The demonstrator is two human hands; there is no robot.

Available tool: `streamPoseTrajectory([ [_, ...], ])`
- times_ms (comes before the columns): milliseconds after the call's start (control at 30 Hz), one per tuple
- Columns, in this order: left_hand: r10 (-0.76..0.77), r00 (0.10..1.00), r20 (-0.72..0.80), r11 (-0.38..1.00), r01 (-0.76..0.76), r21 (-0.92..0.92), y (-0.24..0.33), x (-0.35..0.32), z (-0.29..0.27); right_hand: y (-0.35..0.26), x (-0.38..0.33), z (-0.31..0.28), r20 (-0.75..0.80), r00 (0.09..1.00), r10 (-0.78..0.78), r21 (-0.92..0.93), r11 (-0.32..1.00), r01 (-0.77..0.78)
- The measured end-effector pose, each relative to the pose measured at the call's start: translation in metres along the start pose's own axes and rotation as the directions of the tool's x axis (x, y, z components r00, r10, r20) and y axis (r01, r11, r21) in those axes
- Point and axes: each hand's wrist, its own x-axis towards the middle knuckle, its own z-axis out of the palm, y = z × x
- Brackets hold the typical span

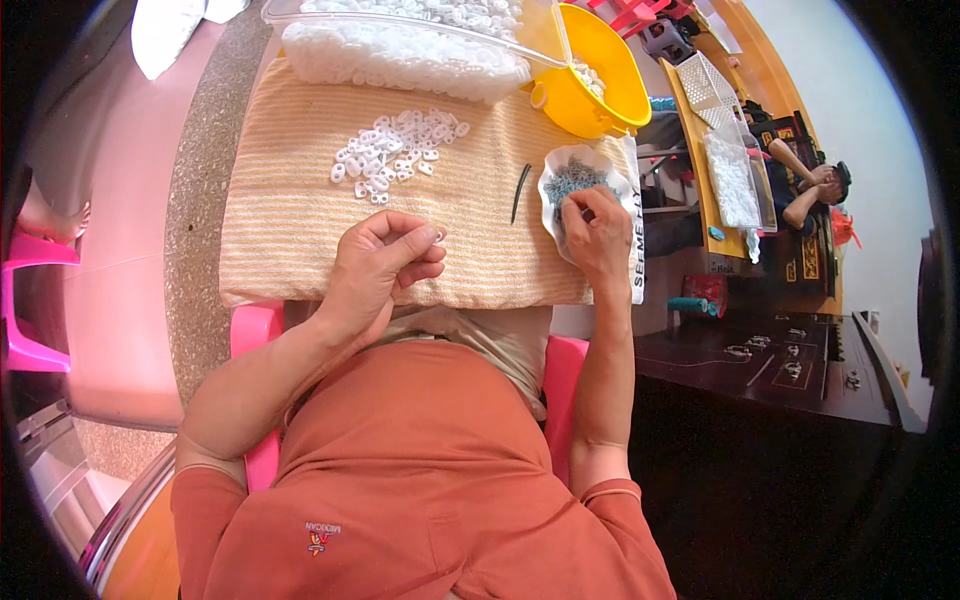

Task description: The person is assembling small white plastic components by manually inserting small blue plastic parts into them.

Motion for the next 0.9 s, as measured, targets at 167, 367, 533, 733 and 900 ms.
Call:
streamPoseTrajectory([
  [167,0.003,1.0,-0.004,1.0,-0.003,-0.012,0.0,0.0,0.0,-0.001,-0.002,-0.004,-0.049,0.998,0.05,0.2,0.979,-0.039],
  [367,0.017,1.0,-0.002,1.0,-0.017,-0.022,-0.001,0.0,0.003,0.009,-0.005,-0.002,-0.041,0.992,0.118,0.36,0.928,-0.095],
  [533,0.0,1.0,0.013,0.999,0.001,-0.032,-0.002,0.001,0.003,0.006,-0.005,-0.005,0.003,0.986,0.167,0.427,0.891,-0.152],
  [733,-0.043,0.999,0.033,0.999,0.043,0.026,0.001,-0.003,0.005,-0.027,-0.012,-0.01,0.2,0.969,0.143,0.683,0.689,-0.243],
  [900,-0.064,0.997,0.048,0.997,0.062,0.044,-0.001,-0.004,0.007,-0.064,-0.022,-0.007,0.38,0.925,-0.014,0.838,0.429,-0.338],
])
